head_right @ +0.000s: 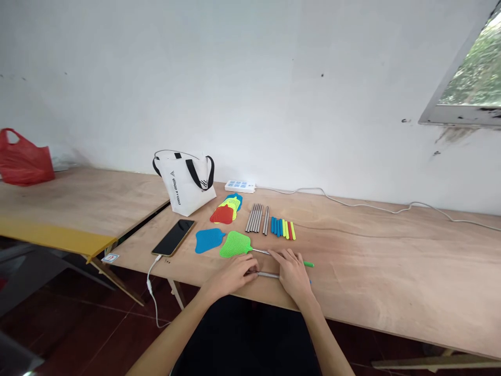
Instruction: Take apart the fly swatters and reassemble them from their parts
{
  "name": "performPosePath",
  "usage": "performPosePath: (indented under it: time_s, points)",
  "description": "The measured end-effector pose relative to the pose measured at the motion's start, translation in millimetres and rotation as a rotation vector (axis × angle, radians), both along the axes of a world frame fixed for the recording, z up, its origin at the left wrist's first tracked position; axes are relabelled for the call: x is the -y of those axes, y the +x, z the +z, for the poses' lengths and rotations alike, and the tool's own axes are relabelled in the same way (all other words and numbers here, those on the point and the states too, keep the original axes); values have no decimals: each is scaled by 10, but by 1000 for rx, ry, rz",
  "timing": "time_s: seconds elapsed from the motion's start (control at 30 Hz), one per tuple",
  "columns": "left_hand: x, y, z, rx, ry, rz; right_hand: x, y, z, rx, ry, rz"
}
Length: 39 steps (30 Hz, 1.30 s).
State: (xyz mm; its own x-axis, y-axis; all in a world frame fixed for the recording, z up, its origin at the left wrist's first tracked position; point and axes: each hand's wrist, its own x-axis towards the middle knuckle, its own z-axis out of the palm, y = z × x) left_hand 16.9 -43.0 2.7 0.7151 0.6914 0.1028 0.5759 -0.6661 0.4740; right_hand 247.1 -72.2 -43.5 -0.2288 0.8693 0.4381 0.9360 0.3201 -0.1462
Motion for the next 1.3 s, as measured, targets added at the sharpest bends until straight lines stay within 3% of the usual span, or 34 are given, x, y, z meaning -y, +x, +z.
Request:
performPosePath:
  time_s: [0.33,0.5,0.7,0.8,0.9,1.3]
  points:
    - [-26,4,-19,15,3,24,15,-32,38,-100,30,178]
    - [-121,-153,75,92,-31,66,71,-177,103,-114,21,231]
    - [-465,-696,120,133,103,401,107,-318,92,-82,-7,252]
    - [-624,-962,6,-66,160,626,95,-308,70,-97,-14,263]
    - [-690,-1123,-88,-278,45,773,82,-284,59,-103,-21,279]
    - [-733,-1328,-32,-171,-90,730,73,-267,66,-82,-10,278]
